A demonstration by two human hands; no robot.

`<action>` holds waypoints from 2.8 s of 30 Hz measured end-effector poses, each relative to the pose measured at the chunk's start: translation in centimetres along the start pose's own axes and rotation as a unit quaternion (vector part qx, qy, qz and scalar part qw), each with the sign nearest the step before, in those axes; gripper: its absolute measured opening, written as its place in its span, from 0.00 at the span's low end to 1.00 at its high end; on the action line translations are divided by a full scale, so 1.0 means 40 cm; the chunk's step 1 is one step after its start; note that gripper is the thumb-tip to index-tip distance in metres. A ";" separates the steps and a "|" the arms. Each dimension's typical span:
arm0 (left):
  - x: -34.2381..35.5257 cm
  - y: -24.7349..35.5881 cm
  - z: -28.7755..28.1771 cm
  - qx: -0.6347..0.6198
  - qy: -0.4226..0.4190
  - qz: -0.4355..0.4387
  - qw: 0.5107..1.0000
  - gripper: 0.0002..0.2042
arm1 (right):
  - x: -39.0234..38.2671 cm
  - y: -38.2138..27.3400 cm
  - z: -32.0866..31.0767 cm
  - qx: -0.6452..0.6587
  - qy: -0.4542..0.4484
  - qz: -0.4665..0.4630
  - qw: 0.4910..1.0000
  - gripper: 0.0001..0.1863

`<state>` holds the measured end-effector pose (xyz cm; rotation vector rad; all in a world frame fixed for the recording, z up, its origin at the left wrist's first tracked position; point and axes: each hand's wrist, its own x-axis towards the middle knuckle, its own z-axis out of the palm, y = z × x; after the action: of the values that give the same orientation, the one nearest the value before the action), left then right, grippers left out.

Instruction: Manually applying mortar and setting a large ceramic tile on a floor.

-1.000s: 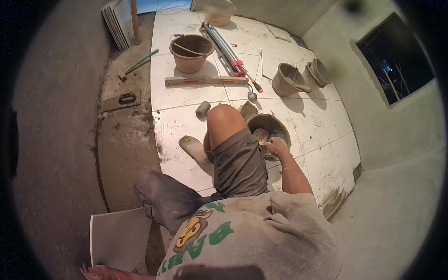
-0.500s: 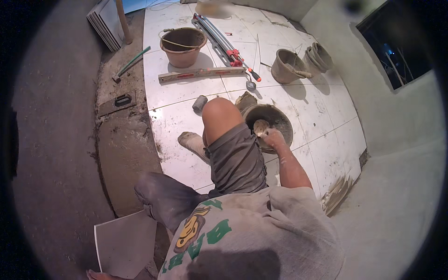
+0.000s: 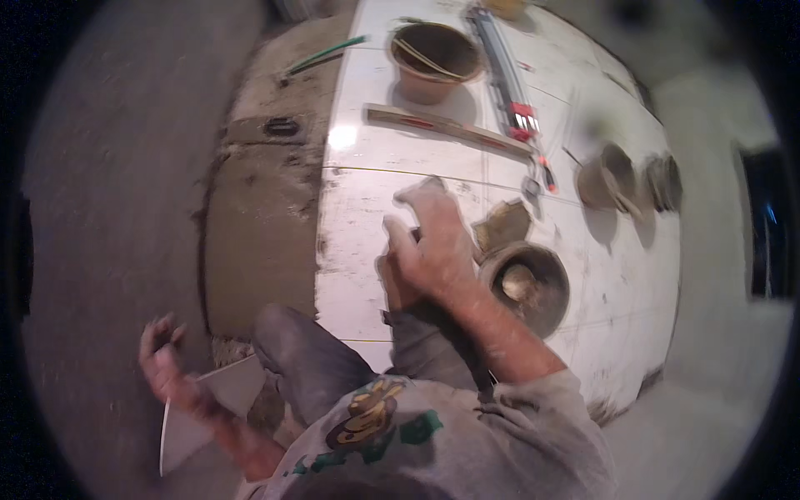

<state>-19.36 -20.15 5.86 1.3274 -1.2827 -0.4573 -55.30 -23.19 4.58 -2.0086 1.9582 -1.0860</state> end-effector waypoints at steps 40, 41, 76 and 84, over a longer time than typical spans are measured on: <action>0.184 0.224 0.188 0.362 -0.472 -0.055 0.802 0.18 | -0.087 0.176 -0.994 -0.102 -0.355 0.614 0.698 0.17; 0.196 0.223 0.212 0.212 -0.338 -0.329 0.856 0.20 | -0.124 0.184 -1.053 -0.115 -0.338 0.627 0.692 0.16; -0.906 0.557 2.433 0.088 -0.497 -0.405 0.762 0.34 | -0.161 1.979 -1.001 -0.201 -0.446 0.400 0.775 0.14; -0.930 0.539 2.436 0.083 -0.469 -0.468 0.745 0.35 | -0.128 2.017 -1.019 -0.227 -0.449 0.446 0.740 0.25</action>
<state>-123.66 -25.89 -14.93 1.9547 -1.3255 -1.9592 -143.83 -14.95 -12.56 -0.9847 2.1494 0.5423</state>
